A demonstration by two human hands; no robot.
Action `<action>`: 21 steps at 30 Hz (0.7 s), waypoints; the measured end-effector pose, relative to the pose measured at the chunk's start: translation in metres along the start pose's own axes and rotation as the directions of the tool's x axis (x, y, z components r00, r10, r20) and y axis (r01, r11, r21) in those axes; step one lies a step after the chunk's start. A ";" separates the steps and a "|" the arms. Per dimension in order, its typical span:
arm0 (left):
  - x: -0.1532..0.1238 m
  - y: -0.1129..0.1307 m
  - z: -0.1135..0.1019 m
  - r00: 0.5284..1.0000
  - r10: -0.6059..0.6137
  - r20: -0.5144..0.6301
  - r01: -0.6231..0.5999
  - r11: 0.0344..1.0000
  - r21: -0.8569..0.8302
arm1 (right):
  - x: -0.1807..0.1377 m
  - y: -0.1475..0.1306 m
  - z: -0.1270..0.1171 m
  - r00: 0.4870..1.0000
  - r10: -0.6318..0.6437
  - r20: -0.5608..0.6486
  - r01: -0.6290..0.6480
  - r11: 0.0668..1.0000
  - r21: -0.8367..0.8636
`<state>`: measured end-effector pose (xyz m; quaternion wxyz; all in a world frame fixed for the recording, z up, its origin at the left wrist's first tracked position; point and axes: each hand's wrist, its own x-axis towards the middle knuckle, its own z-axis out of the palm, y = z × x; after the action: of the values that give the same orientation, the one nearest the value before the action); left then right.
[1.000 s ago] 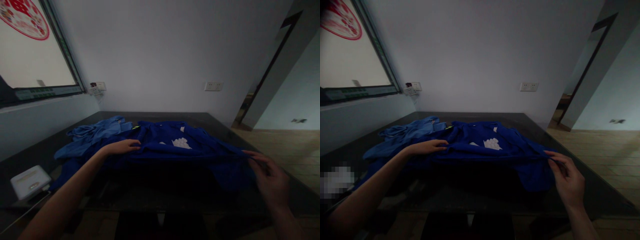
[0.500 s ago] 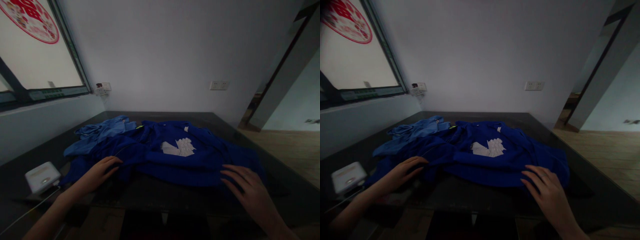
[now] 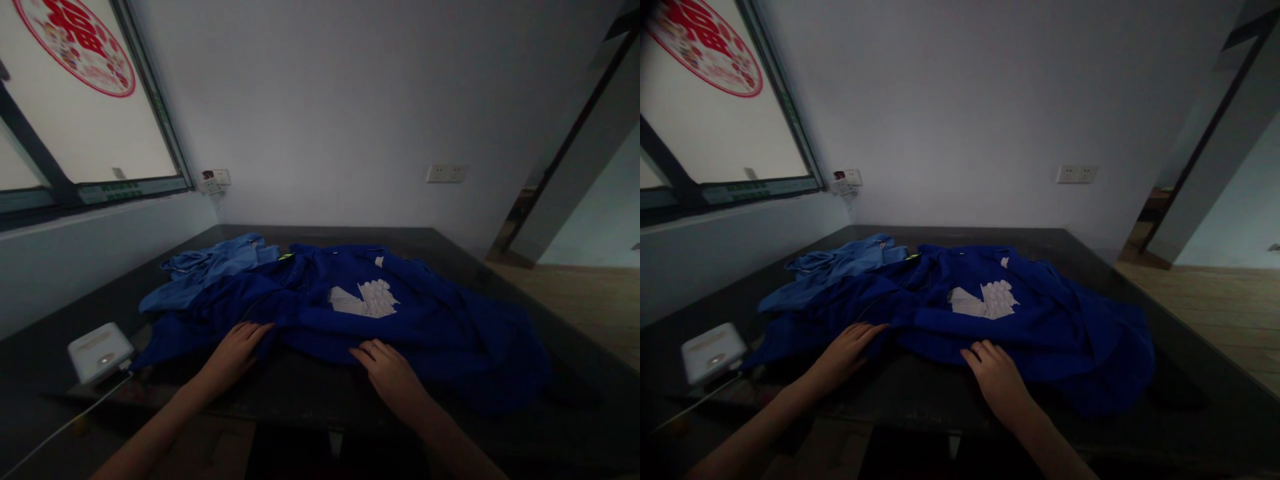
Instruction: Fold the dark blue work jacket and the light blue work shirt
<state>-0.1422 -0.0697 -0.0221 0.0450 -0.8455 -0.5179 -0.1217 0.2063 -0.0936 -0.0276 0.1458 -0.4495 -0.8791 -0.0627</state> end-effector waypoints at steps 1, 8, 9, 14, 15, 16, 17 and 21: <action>0.003 -0.001 -0.002 1.000 -0.020 -0.006 0.020 1.000 0.002 | 0.001 0.001 -0.003 1.000 0.005 0.013 -0.005 1.000 -0.003; 0.002 -0.016 -0.030 0.972 -0.095 -0.213 0.110 0.992 0.060 | -0.014 0.014 -0.043 0.976 0.140 -0.169 -0.095 0.963 0.252; 0.000 -0.018 -0.035 0.963 -0.104 -0.249 0.127 0.989 0.079 | -0.019 0.016 -0.050 0.961 0.150 -0.231 -0.078 0.953 0.292; -0.009 -0.031 -0.055 0.919 -0.163 -0.360 0.223 0.966 0.132 | -0.051 0.031 -0.076 0.864 0.154 -0.479 0.008 0.948 0.319; -0.010 -0.035 -0.058 0.911 -0.184 -0.368 0.246 0.961 0.128 | -0.057 0.036 -0.079 0.841 0.166 -0.514 -0.002 0.952 0.305; -0.012 -0.040 -0.061 0.902 -0.211 -0.376 0.272 0.955 0.117 | -0.063 0.041 -0.080 0.818 0.187 -0.544 -0.023 0.955 0.295; -0.014 -0.045 -0.064 0.891 -0.242 -0.385 0.300 0.949 0.097 | -0.069 0.046 -0.080 0.801 0.215 -0.558 -0.051 0.955 0.294; -0.026 -0.063 -0.075 0.852 -0.347 -0.393 0.357 0.933 -0.052 | -0.080 0.059 -0.075 0.873 0.248 -0.419 -0.107 0.937 0.333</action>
<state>-0.2216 -0.0780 0.0410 0.1353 -0.6937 -0.6453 -0.2901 0.3137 -0.1386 0.0177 0.4189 -0.4746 -0.7739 -0.0186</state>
